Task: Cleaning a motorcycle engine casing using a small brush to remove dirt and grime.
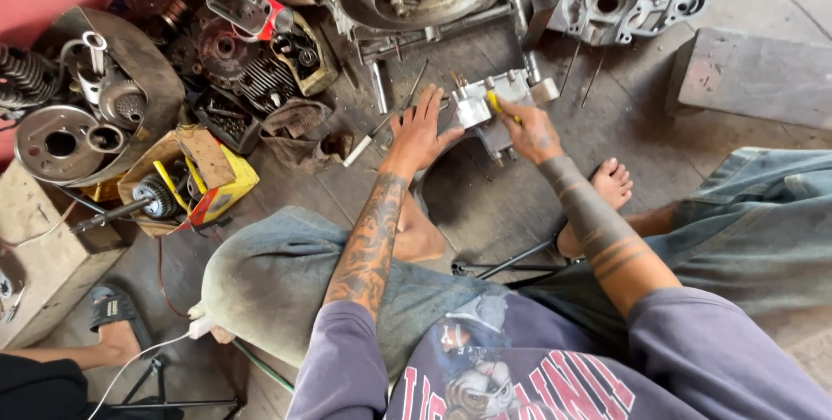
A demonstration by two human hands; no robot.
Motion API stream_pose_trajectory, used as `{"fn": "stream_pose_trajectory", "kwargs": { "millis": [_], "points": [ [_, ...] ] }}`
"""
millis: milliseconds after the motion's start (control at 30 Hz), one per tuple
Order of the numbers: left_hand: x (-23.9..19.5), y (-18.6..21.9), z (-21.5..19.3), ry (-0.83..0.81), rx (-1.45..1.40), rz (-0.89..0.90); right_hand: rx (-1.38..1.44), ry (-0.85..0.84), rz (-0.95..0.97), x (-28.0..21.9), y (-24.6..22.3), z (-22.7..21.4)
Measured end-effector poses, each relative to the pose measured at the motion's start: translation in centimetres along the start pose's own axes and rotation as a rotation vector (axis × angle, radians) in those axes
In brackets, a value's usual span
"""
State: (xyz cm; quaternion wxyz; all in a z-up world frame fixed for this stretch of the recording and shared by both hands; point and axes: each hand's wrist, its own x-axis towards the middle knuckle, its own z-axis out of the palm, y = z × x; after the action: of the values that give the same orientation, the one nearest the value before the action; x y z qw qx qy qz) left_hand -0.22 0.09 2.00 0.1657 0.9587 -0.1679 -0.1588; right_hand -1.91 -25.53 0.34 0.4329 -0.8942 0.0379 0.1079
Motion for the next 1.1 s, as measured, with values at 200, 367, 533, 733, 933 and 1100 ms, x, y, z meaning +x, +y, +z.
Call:
{"fn": "stream_pose_trajectory", "kwargs": {
  "millis": [200, 367, 533, 733, 933, 1100],
  "points": [
    [0.6, -0.5, 1.3, -0.001, 0.054, -0.039, -0.081, 0.027, 0.072, 2.0, 1.0, -0.1],
    [0.4, -0.5, 0.7, -0.004, 0.030, -0.017, -0.100, 0.020, 0.149, 1.5, 2.3, -0.4],
    [0.7, -0.6, 0.5, -0.030, -0.002, -0.029, -0.106, 0.020, 0.179, 0.4, -2.2, -0.1],
    [0.7, -0.4, -0.1, -0.044, -0.010, -0.048, -0.158, 0.025, -0.010, -0.4, -2.2, -1.2],
    [0.4, 0.1, -0.2, -0.045, 0.016, -0.030, -0.053, 0.047, 0.109, -1.4, -2.2, 0.4],
    [0.4, 0.1, -0.4, -0.020, 0.020, -0.012, -0.115, 0.076, 0.285, 1.5, 2.5, 0.6]
  ]
}}
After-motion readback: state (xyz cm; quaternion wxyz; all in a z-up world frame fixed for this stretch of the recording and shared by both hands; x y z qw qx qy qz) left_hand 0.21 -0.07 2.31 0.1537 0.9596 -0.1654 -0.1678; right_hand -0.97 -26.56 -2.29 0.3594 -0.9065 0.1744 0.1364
